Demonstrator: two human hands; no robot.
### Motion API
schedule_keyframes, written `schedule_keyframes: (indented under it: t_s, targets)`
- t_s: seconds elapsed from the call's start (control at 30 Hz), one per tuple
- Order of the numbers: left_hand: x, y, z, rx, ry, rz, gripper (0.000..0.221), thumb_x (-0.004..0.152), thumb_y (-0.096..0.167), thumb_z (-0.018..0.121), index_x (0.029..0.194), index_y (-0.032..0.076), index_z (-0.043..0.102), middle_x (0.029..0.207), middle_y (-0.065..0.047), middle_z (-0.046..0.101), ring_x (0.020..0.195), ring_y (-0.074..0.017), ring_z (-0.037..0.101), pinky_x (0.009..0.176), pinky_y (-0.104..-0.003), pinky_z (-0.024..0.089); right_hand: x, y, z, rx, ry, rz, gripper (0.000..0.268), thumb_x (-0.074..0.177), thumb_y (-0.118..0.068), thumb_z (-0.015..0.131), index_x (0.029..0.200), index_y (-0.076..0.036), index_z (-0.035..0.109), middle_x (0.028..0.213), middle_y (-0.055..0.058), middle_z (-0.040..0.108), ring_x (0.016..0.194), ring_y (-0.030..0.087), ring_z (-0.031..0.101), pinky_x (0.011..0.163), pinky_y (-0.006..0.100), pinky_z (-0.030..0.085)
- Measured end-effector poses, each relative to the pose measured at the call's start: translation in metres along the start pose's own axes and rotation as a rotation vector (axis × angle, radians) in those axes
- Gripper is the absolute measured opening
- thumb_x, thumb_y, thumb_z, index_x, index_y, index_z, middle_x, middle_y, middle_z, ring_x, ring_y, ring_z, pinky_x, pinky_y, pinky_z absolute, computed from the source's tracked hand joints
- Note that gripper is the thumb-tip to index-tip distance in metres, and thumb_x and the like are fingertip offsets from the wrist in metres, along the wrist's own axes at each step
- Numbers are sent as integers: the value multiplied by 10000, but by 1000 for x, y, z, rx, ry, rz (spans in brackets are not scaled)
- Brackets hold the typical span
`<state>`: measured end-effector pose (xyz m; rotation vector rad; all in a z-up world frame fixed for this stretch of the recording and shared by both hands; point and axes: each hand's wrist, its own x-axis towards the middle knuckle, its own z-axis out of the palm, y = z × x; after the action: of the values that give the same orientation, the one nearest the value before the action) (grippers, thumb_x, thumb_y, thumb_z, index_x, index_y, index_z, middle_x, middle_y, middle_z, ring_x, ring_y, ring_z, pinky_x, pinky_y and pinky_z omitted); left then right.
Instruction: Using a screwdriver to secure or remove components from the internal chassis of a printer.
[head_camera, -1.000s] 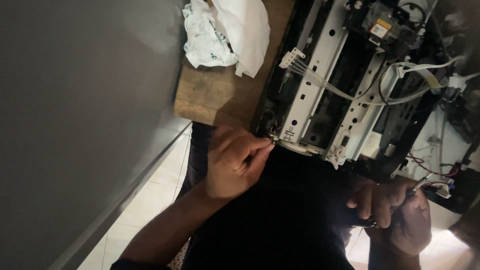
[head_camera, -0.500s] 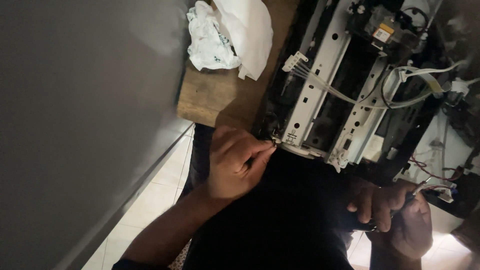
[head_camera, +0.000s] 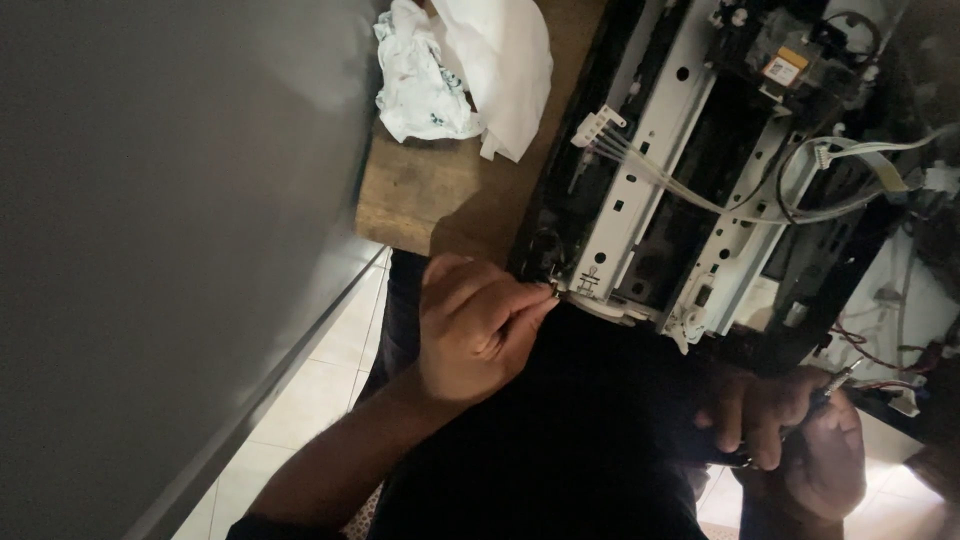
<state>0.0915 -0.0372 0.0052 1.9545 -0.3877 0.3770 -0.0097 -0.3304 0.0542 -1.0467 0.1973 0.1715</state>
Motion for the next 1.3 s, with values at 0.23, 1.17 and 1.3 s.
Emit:
schedule_keyframes:
  t_s: [0.23, 1.17, 1.3]
  targets:
    - [-5, -6, 2, 11, 35, 26, 164, 849, 58, 859, 906, 129, 722, 815, 25, 642, 726, -146, 625, 814, -360, 413, 6, -1, 11, -155, -47, -50, 260, 1142, -366, 525, 1007, -159, 604, 593, -47, 553, 590, 188, 597, 685, 394, 575]
    - [-1, -5, 0, -132, 8, 23, 229, 831, -34, 864, 913, 69, 677, 778, -9, 656, 700, -176, 624, 834, -371, 478, -2, 1, 11, -64, -36, -23, 239, 1107, -329, 575, 969, -135, 592, 608, 1, 566, 622, 234, 591, 721, 433, 561]
    - [3, -1, 0, -110, 13, 23, 175, 847, -33, 835, 883, 53, 687, 739, -5, 650, 696, -173, 617, 816, -363, 484, -6, 4, 1, -23, -57, -17, 249, 1124, -316, 563, 985, -111, 585, 615, 32, 572, 630, 257, 602, 753, 462, 607]
